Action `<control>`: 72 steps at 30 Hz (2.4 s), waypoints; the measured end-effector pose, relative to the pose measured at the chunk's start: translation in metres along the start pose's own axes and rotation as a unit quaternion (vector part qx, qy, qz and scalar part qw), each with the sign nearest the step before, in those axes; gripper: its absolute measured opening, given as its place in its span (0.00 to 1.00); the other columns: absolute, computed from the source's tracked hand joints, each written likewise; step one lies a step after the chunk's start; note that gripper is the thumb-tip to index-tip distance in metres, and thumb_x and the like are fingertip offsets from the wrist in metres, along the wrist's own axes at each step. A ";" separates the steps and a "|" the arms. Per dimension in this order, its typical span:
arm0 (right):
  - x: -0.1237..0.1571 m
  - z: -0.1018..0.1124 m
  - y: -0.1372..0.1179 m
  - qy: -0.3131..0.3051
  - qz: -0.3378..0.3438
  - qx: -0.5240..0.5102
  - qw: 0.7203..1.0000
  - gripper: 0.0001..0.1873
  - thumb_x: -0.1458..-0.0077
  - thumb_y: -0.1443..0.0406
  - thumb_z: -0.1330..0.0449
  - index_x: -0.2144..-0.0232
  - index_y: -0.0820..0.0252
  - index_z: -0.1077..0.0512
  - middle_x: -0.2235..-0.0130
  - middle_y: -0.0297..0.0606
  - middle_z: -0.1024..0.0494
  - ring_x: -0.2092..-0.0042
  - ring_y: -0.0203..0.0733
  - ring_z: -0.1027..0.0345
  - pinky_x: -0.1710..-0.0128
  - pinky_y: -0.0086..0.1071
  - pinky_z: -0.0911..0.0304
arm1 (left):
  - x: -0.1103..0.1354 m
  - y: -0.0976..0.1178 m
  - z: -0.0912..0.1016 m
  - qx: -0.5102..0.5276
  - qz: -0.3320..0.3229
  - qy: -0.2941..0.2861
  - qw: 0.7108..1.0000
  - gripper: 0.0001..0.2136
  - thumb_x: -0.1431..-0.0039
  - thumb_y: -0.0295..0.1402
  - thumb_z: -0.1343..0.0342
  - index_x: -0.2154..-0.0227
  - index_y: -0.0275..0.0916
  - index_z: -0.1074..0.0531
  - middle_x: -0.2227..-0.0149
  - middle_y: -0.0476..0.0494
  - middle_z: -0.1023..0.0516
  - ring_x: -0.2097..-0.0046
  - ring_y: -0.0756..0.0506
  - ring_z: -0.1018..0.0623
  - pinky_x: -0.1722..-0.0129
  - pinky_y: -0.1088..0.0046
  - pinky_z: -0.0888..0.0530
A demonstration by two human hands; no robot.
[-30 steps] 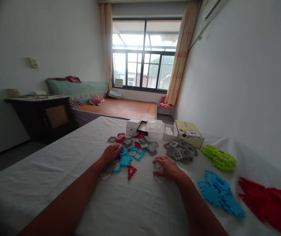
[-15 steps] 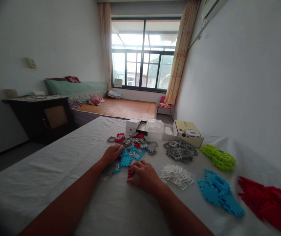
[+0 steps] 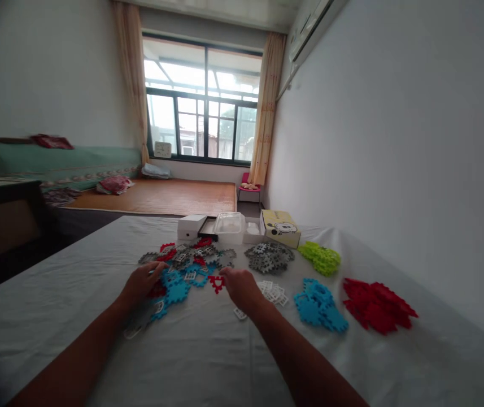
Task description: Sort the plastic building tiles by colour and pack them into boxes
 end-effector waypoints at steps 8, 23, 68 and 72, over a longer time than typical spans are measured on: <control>0.124 0.146 0.213 0.192 -0.274 0.102 0.937 0.18 0.43 0.60 0.53 0.59 0.57 0.26 0.60 0.42 0.20 0.60 0.45 0.27 0.60 0.34 0.37 | -0.003 -0.001 0.001 0.009 0.017 -0.001 1.000 0.21 0.46 0.49 0.58 0.67 0.44 0.24 0.61 0.45 0.19 0.59 0.41 0.23 0.58 0.70 0.30; 0.113 0.085 0.122 0.072 -0.095 0.018 0.993 0.19 0.43 0.56 0.53 0.57 0.54 0.27 0.53 0.43 0.24 0.53 0.49 0.31 0.50 0.42 0.37 | 0.006 -0.012 0.012 0.208 0.102 0.085 0.969 0.28 0.48 0.54 0.56 0.68 0.34 0.23 0.64 0.38 0.19 0.60 0.41 0.22 0.61 0.67 0.27; -0.045 -0.045 0.048 -0.025 -0.055 -0.088 0.994 0.21 0.44 0.59 0.48 0.51 0.59 0.30 0.50 0.42 0.26 0.49 0.47 0.34 0.46 0.41 0.42 | 0.009 0.005 -0.002 0.087 -0.008 0.036 0.996 0.21 0.36 0.39 0.62 0.65 0.39 0.24 0.59 0.40 0.22 0.54 0.45 0.25 0.51 0.71 0.32; -0.035 -0.059 0.029 -0.030 -0.006 -0.038 0.999 0.24 0.48 0.59 0.40 0.49 0.58 0.31 0.48 0.42 0.27 0.47 0.49 0.37 0.47 0.40 0.41 | 0.009 0.003 -0.003 0.073 0.001 0.035 0.997 0.21 0.37 0.41 0.62 0.64 0.40 0.24 0.58 0.41 0.22 0.53 0.45 0.26 0.49 0.71 0.33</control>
Point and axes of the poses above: each hand's wrist, its own x-axis away from the middle knuckle, its own z-axis out of the back of the hand, y = z × x, the point moved 6 cm from there along -x, towards the middle knuckle
